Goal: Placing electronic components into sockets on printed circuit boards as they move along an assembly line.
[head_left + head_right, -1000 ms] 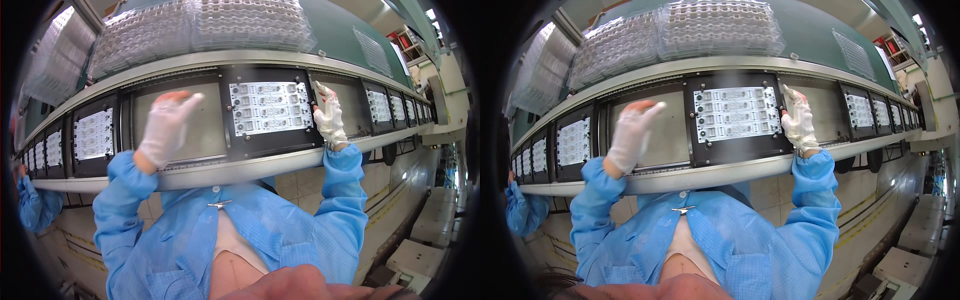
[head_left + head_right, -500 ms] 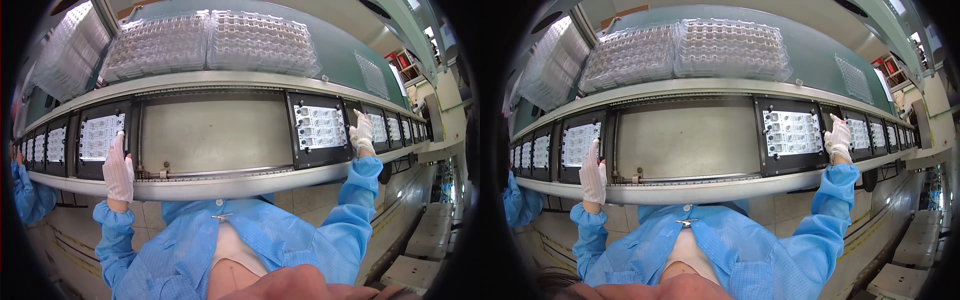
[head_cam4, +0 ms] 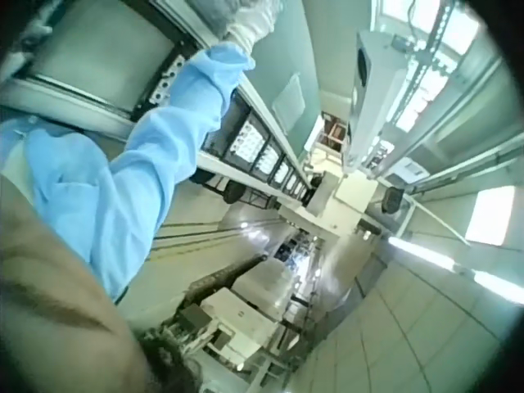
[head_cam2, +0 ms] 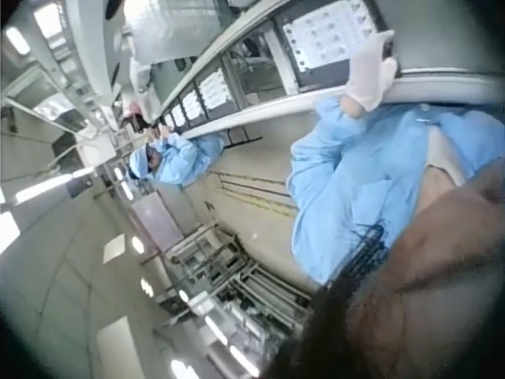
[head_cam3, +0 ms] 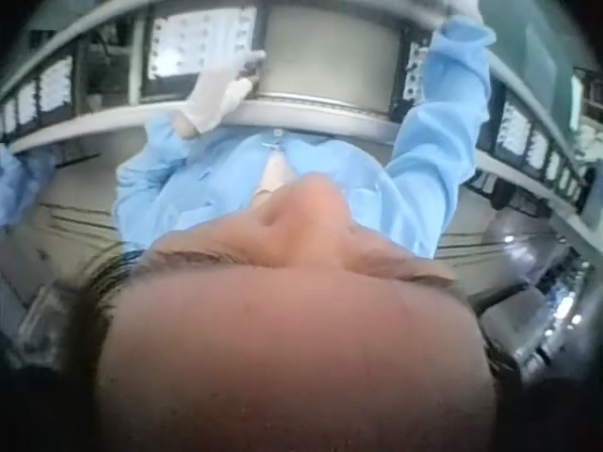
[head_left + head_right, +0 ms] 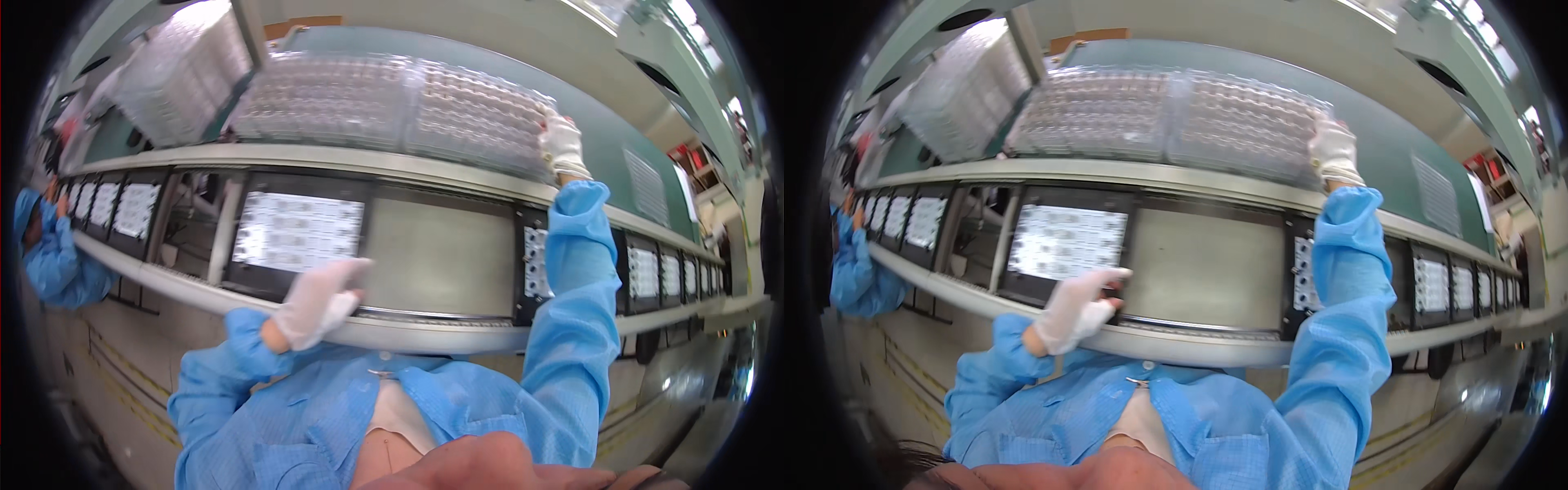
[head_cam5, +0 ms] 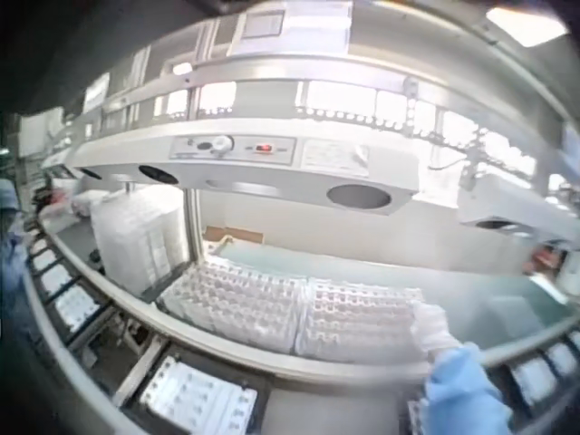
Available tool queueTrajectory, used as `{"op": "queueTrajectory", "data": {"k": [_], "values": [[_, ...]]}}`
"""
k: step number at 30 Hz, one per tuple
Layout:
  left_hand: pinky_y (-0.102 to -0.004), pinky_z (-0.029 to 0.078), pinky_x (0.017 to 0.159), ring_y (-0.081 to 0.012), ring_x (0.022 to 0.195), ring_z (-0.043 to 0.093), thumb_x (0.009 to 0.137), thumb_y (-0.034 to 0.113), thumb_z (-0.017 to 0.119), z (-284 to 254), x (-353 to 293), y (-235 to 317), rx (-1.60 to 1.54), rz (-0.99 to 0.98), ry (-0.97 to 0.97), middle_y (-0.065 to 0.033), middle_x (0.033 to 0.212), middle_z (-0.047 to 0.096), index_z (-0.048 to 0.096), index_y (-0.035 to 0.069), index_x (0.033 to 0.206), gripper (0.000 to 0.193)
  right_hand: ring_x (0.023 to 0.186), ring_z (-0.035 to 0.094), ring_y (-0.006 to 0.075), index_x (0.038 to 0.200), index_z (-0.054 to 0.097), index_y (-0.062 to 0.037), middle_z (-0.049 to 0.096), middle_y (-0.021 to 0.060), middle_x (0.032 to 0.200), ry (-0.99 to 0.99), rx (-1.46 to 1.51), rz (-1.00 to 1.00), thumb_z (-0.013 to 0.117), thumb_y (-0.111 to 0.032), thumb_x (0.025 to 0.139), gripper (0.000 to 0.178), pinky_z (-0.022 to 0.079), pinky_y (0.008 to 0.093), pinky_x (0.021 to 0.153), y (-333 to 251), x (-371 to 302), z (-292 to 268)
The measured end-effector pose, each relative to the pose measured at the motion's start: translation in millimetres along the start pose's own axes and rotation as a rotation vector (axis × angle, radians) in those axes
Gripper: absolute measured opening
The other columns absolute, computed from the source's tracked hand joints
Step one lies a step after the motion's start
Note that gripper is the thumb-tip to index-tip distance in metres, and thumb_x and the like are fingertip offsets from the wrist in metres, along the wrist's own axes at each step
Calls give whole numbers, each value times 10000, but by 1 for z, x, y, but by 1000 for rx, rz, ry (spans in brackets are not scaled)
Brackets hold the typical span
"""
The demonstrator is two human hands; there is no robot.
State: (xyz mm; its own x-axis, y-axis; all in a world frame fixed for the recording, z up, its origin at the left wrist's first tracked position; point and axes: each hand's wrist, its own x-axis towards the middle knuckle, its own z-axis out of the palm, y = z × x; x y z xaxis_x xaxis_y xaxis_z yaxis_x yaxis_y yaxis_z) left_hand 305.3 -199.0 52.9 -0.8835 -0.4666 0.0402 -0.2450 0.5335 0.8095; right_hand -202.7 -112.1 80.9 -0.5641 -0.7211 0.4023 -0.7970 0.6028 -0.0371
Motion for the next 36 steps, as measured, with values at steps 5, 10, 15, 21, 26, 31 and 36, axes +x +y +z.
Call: {"op": "queueTrajectory", "data": {"k": [5,10,15,21,26,31,36], "values": [[-365,548,806,-244,881,698,844,53,686,-6,44,9,6,172,-271,-179,1052,691,648,39,1208,367,970,685,342,1291,651,-169,732,115,1001,-16,-133,23,547,-90,851,459,506,424,954,8,20,8],[-362,555,824,-265,897,695,885,28,621,-90,149,-43,256,390,253,-163,987,708,672,49,1171,291,957,671,305,1340,630,-195,707,115,945,-36,-83,80,566,-74,858,501,505,414,931,21,29,0],[-415,549,862,-350,922,686,886,-10,577,-183,205,-114,744,203,588,-183,1023,718,690,95,1189,341,841,642,268,1368,618,-196,676,109,881,232,203,-48,595,-29,879,517,514,394,857,3,20,0],[-450,539,938,-385,1083,670,905,60,536,-183,234,-89,1073,50,227,-231,1084,706,677,79,1170,302,815,493,103,1429,580,-135,503,3,928,113,674,-149,498,135,848,646,473,252,754,-50,-77,-48],[-443,556,899,-354,1006,703,875,72,543,-202,250,-83,1059,79,320,-219,1010,725,730,113,1119,310,815,540,134,1418,562,-49,564,48,946,-7,606,-278,503,107,826,615,483,267,775,-114,-134,-68],[-375,564,818,-274,869,707,854,16,600,-216,160,-82,448,444,408,-113,902,727,697,121,1161,339,808,624,184,1358,604,-39,663,82,866,16,764,-357,615,38,848,516,507,315,793,-229,-150,-89],[-399,555,786,-287,829,679,812,-1,654,-187,83,-50,373,543,92,-78,824,690,646,91,1196,394,811,616,173,1337,622,-74,660,74,869,-14,806,-172,652,8,862,483,506,319,765,-283,-169,-79]]}}
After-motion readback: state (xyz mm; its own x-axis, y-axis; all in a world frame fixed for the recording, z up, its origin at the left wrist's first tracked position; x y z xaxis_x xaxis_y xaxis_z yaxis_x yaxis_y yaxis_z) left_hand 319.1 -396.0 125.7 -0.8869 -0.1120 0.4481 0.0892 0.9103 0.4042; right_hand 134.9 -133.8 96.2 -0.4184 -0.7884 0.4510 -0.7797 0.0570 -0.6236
